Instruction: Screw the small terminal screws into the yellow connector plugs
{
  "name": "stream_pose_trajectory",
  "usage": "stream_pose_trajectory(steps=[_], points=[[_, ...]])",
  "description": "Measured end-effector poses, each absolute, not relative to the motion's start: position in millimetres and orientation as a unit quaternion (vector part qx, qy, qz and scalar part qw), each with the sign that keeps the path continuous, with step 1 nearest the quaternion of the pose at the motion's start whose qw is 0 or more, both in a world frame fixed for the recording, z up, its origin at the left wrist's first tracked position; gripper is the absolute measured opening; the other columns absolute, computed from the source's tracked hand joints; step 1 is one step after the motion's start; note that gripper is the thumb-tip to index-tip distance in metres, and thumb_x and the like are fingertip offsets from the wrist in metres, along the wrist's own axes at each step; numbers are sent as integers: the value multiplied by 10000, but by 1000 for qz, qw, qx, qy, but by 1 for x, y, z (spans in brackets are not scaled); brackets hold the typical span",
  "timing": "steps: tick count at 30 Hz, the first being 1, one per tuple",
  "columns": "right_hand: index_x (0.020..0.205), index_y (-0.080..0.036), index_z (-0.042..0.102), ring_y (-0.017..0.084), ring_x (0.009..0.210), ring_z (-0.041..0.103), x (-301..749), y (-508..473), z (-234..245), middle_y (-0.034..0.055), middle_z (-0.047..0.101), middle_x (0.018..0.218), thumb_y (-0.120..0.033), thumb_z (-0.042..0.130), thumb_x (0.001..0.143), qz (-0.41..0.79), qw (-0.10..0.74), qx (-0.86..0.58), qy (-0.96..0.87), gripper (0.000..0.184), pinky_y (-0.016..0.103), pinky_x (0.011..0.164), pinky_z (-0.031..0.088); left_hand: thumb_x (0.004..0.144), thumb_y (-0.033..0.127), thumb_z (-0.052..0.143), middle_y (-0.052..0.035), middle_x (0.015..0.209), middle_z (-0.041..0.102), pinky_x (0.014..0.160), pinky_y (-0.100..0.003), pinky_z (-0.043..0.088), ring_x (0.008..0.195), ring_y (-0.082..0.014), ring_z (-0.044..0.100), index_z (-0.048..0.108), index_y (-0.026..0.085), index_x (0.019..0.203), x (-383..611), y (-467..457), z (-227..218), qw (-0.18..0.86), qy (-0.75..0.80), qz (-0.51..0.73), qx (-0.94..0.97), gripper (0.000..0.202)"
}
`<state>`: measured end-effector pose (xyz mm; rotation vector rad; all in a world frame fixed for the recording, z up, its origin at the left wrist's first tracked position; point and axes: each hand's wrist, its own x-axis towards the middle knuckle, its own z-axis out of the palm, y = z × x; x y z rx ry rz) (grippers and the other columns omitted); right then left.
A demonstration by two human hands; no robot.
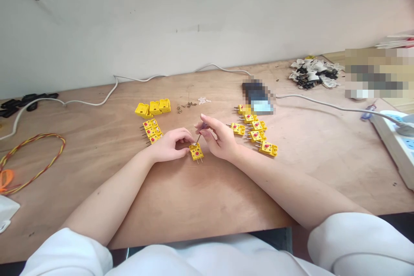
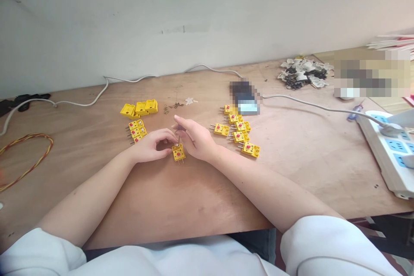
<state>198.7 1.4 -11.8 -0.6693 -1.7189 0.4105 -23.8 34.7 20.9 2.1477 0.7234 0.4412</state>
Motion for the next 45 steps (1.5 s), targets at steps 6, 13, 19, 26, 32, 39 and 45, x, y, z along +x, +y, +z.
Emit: stream_pose_trajectory(steps=[6, 13, 19, 26, 32, 39, 45], points=[[1424, -307, 452, 159, 888, 693, 199, 5, -15, 46, 696, 1001, -184, 525, 989, 168, 595, -275, -737, 458, 336, 797, 598, 836, 177, 631, -68, 1104, 687, 875, -319, 570, 1041, -204, 667, 710, 223, 967, -25, 36, 19, 406, 282, 173, 852, 160], [1455, -311, 429, 187, 936, 694, 199, 2, -11, 63, 699, 1028, -184, 509, 988, 153, 589, -254, -752, 490, 376, 819, 601, 824, 167, 644, -58, 1070, 689, 857, -311, 561, 996, -193, 668, 707, 220, 967, -24, 35, 19, 405, 280, 179, 852, 165], [1485, -309, 416, 193, 1036, 700, 197, 1, -10, 105, 679, 1207, -153, 457, 1007, 183, 586, -269, -742, 504, 402, 887, 601, 847, 171, 629, -58, 1064, 697, 890, -319, 546, 1000, -193, 665, 720, 218, 987, -23, 35, 19, 392, 273, 177, 860, 173], [1390, -323, 496, 176, 896, 654, 195, 5, -9, 39, 639, 967, -129, 569, 953, 155, 609, -267, -731, 484, 365, 787, 585, 868, 194, 623, -52, 1090, 700, 885, -301, 531, 1014, -189, 659, 723, 215, 1000, -24, 34, 20, 385, 280, 170, 862, 167], [1378, -315, 496, 188, 925, 668, 195, 4, -8, 56, 660, 1015, -132, 565, 952, 167, 615, -254, -727, 468, 397, 816, 596, 888, 213, 629, -57, 1060, 690, 847, -302, 519, 976, -185, 650, 717, 207, 987, -23, 35, 19, 385, 270, 174, 865, 133], [1440, -300, 434, 167, 959, 743, 194, -3, -11, 104, 691, 1221, -175, 457, 1021, 235, 601, -265, -716, 438, 381, 846, 634, 925, 272, 625, -47, 978, 675, 763, -292, 496, 884, -169, 627, 717, 206, 961, -23, 36, 16, 381, 283, 173, 863, 119], [1442, -298, 445, 165, 948, 742, 195, -1, -15, 90, 702, 1156, -199, 469, 1023, 219, 603, -269, -718, 431, 379, 858, 632, 929, 322, 641, -51, 984, 672, 756, -295, 497, 890, -174, 630, 721, 209, 960, -22, 35, 14, 384, 288, 178, 859, 142]])
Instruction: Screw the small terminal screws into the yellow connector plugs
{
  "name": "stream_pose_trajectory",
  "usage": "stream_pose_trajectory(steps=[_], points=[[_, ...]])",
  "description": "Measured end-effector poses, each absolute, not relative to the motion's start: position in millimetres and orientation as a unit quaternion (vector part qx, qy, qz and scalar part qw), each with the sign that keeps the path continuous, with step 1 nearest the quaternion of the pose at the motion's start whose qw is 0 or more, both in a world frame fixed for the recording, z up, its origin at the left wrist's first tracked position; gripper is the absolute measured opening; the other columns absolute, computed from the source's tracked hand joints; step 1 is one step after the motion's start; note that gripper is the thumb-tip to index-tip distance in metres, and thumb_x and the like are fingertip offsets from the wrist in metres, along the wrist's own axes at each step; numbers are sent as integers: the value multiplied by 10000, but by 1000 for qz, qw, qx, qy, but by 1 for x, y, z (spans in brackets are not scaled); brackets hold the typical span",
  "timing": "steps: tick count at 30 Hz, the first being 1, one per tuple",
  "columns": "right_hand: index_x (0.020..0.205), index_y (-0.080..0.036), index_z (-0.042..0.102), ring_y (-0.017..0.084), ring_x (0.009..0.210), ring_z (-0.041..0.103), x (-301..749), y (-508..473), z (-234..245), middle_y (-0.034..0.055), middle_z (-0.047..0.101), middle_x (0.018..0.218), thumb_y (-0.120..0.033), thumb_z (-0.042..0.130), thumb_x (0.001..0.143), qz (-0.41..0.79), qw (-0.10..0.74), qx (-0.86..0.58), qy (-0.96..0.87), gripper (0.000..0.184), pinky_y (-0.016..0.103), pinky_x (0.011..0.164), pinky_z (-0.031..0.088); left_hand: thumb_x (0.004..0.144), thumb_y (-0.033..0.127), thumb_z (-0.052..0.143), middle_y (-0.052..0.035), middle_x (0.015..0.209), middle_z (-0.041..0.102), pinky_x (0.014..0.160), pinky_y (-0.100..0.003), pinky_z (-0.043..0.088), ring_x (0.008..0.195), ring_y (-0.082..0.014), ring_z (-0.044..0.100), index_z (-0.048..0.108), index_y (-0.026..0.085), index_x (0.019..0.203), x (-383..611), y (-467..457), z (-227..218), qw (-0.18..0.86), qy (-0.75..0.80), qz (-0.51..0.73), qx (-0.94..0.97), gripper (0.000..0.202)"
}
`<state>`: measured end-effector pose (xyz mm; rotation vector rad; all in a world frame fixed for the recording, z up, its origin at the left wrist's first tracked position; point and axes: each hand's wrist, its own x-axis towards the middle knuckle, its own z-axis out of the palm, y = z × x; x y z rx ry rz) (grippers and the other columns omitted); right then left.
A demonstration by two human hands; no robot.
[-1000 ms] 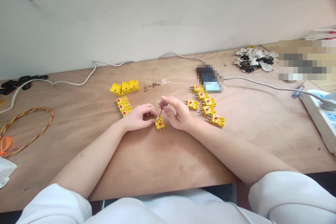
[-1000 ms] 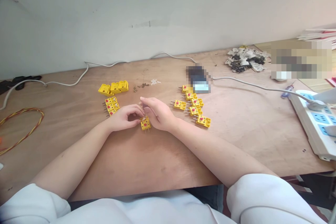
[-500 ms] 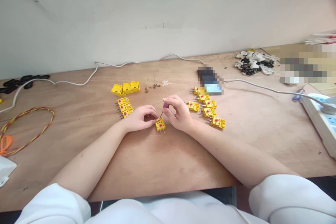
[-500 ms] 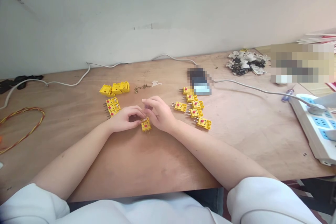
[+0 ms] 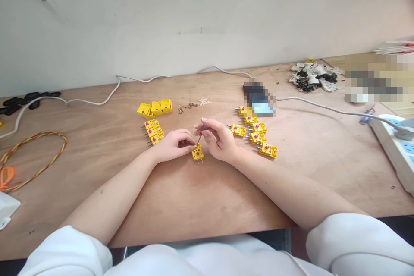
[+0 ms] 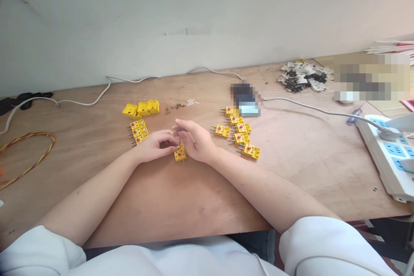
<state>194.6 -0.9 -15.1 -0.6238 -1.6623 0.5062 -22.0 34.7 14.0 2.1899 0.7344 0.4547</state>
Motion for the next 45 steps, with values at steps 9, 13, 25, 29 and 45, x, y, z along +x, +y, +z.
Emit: stream_pose_trajectory(steps=[9, 13, 25, 29, 45], points=[[1439, -302, 454, 179, 988, 733, 194, 0, -16, 84, 710, 1130, -229, 471, 1025, 206, 606, -271, -719, 421, 389, 869, 631, 926, 306, 652, -51, 981, 677, 822, -318, 521, 918, -180, 645, 724, 207, 921, -21, 35, 12, 390, 289, 186, 854, 123], [1432, -307, 459, 172, 980, 737, 195, -1, -15, 81, 714, 1148, -244, 472, 1029, 210, 597, -291, -718, 408, 367, 854, 632, 921, 288, 654, -56, 988, 679, 815, -312, 527, 916, -178, 650, 724, 202, 932, -22, 36, 13, 391, 288, 189, 854, 112], [1211, -328, 580, 150, 676, 621, 197, 3, -8, -11, 636, 814, -228, 675, 913, 159, 589, -322, -724, 328, 327, 643, 565, 901, 274, 652, -62, 1053, 698, 816, -298, 534, 959, -183, 664, 748, 211, 986, -22, 34, 16, 389, 289, 177, 857, 143], [1337, -320, 513, 192, 921, 695, 197, 2, -8, 52, 681, 1022, -201, 569, 970, 186, 620, -252, -720, 390, 394, 791, 604, 894, 275, 654, -68, 1051, 696, 822, -305, 540, 960, -188, 665, 739, 206, 975, -22, 34, 17, 396, 281, 176, 856, 136], [1124, -270, 593, 131, 721, 652, 197, 2, 1, 0, 619, 878, -227, 691, 911, 156, 624, -307, -701, 239, 309, 672, 568, 921, 320, 654, -75, 1070, 699, 863, -317, 532, 970, -188, 664, 748, 209, 1004, -24, 36, 19, 393, 285, 163, 859, 168]])
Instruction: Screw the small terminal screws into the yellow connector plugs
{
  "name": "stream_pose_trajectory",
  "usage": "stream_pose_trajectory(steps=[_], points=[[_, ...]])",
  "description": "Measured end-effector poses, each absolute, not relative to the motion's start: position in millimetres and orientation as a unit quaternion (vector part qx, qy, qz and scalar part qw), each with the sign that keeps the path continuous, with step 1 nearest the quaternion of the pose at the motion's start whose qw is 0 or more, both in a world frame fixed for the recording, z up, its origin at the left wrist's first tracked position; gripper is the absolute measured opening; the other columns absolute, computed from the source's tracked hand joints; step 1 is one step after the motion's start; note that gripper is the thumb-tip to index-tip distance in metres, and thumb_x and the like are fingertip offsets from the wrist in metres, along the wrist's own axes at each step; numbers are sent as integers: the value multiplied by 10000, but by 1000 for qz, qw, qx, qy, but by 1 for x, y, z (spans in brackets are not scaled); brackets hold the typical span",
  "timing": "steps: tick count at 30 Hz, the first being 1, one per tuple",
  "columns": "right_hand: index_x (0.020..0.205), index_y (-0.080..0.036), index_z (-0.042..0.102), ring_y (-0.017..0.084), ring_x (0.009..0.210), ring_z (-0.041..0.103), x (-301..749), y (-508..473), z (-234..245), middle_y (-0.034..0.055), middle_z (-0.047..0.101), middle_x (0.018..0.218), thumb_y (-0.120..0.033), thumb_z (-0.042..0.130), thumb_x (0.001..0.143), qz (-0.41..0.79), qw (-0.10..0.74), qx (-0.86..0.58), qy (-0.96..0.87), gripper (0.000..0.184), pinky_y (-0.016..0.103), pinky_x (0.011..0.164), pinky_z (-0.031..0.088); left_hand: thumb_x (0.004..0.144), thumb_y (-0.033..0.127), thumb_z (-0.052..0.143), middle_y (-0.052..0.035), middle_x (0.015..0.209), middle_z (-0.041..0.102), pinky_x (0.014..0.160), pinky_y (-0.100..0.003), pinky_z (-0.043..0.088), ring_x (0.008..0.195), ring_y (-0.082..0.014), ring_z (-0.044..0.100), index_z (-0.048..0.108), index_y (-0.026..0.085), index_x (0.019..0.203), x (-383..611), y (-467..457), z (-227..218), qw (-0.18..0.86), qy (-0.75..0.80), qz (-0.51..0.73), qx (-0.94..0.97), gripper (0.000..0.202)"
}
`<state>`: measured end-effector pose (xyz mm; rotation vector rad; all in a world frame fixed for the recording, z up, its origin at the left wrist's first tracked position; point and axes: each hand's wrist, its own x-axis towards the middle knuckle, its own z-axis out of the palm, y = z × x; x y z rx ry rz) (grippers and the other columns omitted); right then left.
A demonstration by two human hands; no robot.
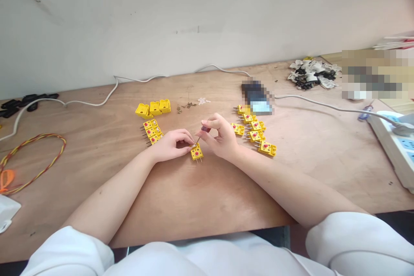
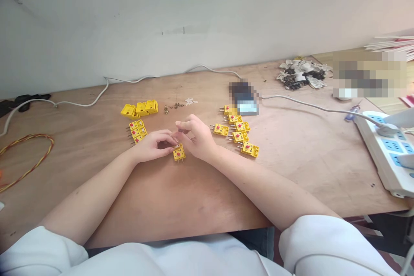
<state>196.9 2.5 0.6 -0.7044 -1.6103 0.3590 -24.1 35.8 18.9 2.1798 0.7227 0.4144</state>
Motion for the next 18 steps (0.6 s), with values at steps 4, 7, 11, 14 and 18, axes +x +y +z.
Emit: stream_pose_trajectory(steps=[4, 7, 11, 14, 18], points=[[1252, -290, 532, 183, 976, 713, 195, -1, -1, 81, 685, 1129, -212, 545, 991, 203, 616, -263, -714, 273, 376, 804, 606, 929, 341, 647, -75, 1038, 701, 827, -317, 536, 946, -189, 664, 741, 205, 972, -22, 36, 17, 396, 281, 177, 856, 171], [1272, -291, 512, 179, 994, 724, 193, -4, 1, 78, 703, 1137, -194, 510, 1006, 246, 593, -266, -719, 283, 372, 829, 609, 920, 347, 660, -66, 1024, 700, 832, -317, 532, 951, -187, 661, 738, 206, 954, -22, 35, 13, 394, 289, 188, 852, 165], [1046, -263, 593, 152, 787, 679, 191, -5, 10, 20, 659, 894, -210, 622, 951, 192, 595, -307, -718, 112, 306, 675, 561, 917, 359, 663, -66, 1044, 697, 794, -305, 528, 956, -190, 660, 739, 204, 934, -22, 35, 10, 390, 299, 192, 850, 174], [941, -254, 602, 138, 694, 628, 191, -5, 12, -2, 619, 811, -228, 687, 911, 147, 613, -327, -704, 94, 287, 606, 522, 920, 360, 659, -64, 1021, 699, 778, -301, 525, 956, -192, 661, 740, 205, 951, -22, 35, 10, 387, 303, 190, 850, 177], [1130, -265, 602, 168, 875, 708, 192, -6, 14, 58, 709, 1009, -213, 594, 966, 164, 596, -287, -732, 173, 323, 744, 590, 923, 351, 653, -64, 1024, 698, 784, -305, 525, 945, -188, 658, 730, 199, 925, -22, 35, 11, 391, 294, 192, 851, 171]])
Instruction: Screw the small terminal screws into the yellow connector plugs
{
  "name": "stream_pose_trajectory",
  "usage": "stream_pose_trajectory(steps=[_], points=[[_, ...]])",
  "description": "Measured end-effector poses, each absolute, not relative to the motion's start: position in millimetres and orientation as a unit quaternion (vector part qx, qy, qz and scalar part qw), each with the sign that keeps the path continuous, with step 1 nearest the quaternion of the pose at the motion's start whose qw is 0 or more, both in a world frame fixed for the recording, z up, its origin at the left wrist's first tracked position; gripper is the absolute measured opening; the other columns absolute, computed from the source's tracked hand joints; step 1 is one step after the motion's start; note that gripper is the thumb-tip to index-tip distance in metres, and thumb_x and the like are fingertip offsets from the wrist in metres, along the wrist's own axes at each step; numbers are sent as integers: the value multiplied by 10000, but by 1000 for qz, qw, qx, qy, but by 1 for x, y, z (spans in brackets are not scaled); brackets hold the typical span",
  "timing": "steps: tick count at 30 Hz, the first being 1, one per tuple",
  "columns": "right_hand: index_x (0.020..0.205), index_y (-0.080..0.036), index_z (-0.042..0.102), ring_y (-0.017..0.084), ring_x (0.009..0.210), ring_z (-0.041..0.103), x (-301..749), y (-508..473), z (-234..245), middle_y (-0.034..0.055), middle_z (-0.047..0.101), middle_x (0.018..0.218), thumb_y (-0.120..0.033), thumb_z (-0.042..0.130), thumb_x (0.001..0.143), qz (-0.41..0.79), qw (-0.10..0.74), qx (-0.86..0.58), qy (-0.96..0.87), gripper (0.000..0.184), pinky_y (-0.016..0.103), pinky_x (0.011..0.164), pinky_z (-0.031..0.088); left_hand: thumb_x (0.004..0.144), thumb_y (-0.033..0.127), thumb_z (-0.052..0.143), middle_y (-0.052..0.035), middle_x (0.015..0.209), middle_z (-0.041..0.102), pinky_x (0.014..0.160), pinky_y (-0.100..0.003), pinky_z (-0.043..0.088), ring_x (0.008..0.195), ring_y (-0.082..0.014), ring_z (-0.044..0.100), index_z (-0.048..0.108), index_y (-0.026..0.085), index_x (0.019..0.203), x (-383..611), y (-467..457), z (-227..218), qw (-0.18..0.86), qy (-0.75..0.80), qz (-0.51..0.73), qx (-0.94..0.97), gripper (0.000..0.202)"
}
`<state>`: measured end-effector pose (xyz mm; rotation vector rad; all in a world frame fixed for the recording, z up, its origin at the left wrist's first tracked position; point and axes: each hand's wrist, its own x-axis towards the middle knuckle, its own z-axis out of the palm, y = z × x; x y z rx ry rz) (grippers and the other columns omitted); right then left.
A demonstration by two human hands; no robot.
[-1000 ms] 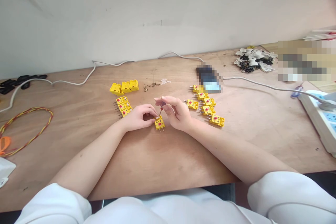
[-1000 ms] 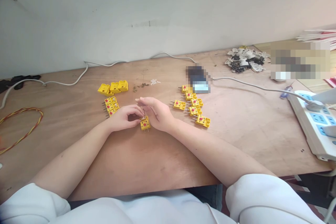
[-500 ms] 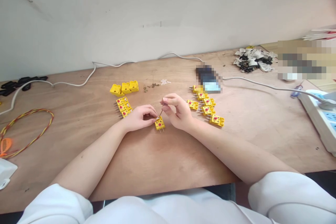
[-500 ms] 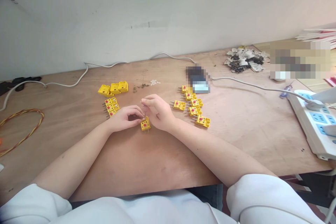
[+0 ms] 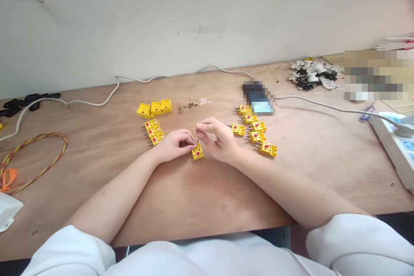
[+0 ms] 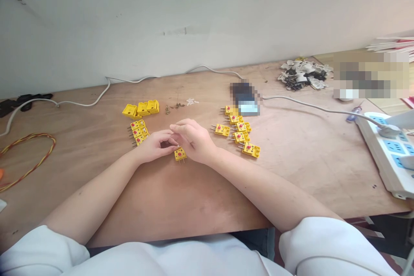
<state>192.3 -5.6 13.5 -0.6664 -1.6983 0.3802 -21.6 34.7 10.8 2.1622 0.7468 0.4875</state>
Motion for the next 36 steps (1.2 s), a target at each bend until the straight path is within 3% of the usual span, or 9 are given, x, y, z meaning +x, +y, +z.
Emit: stream_pose_trajectory(steps=[3, 9, 12, 17, 19, 23, 26, 32, 36], points=[[1237, -264, 564, 169, 978, 729, 193, -7, 19, 71, 735, 1103, -211, 501, 1011, 224, 545, -272, -761, 241, 324, 829, 607, 935, 362, 631, -60, 1000, 700, 770, -308, 528, 908, -185, 658, 729, 200, 950, -22, 35, 11, 392, 301, 178, 851, 190], [1002, -250, 651, 147, 728, 666, 189, -5, 26, 15, 681, 841, -264, 619, 960, 165, 527, -342, -761, 54, 267, 627, 552, 927, 388, 633, -68, 1014, 693, 808, -329, 538, 940, -204, 655, 735, 203, 993, -21, 35, 10, 383, 312, 169, 853, 222], [1024, -267, 668, 143, 663, 616, 187, -4, 22, 4, 626, 787, -267, 660, 935, 114, 561, -372, -731, 90, 267, 564, 517, 923, 373, 641, -67, 1017, 687, 815, -333, 532, 934, -201, 651, 732, 206, 918, -20, 34, 10, 378, 312, 183, 852, 191], [1235, -286, 590, 177, 972, 714, 186, -7, 15, 81, 705, 1141, -238, 540, 997, 193, 570, -305, -738, 248, 336, 811, 605, 924, 339, 642, -41, 961, 684, 733, -292, 500, 857, -169, 636, 697, 199, 857, -21, 33, 10, 383, 301, 192, 852, 165], [1227, -276, 573, 166, 964, 727, 186, -9, 15, 70, 724, 1122, -237, 535, 1002, 243, 560, -298, -734, 232, 324, 822, 607, 919, 341, 647, -39, 954, 688, 736, -294, 503, 853, -173, 639, 702, 199, 867, -22, 34, 11, 382, 305, 188, 852, 160], [1080, -264, 617, 139, 743, 664, 183, -10, 15, 15, 679, 886, -206, 617, 950, 184, 562, -331, -735, 142, 274, 653, 555, 919, 351, 647, -53, 989, 686, 773, -311, 518, 890, -190, 647, 713, 199, 901, -22, 33, 12, 381, 307, 181, 853, 168], [1058, -273, 623, 130, 663, 585, 180, -8, 12, -1, 598, 817, -186, 668, 910, 104, 598, -341, -718, 177, 256, 558, 489, 934, 347, 629, -60, 1000, 683, 794, -315, 519, 905, -188, 643, 711, 195, 914, -22, 33, 13, 380, 303, 179, 855, 174], [1260, -273, 549, 168, 950, 688, 186, -9, 17, 77, 682, 1091, -161, 508, 988, 190, 557, -257, -766, 297, 329, 801, 586, 942, 328, 619, -51, 987, 692, 788, -301, 504, 914, -181, 637, 692, 187, 890, -22, 33, 13, 395, 278, 194, 854, 167], [1220, -256, 575, 162, 934, 685, 190, -10, 23, 68, 689, 1054, -178, 499, 1000, 249, 509, -266, -780, 246, 320, 814, 576, 941, 357, 615, -49, 964, 687, 738, -298, 492, 874, -182, 628, 706, 192, 928, -23, 33, 10, 385, 301, 181, 853, 189]])
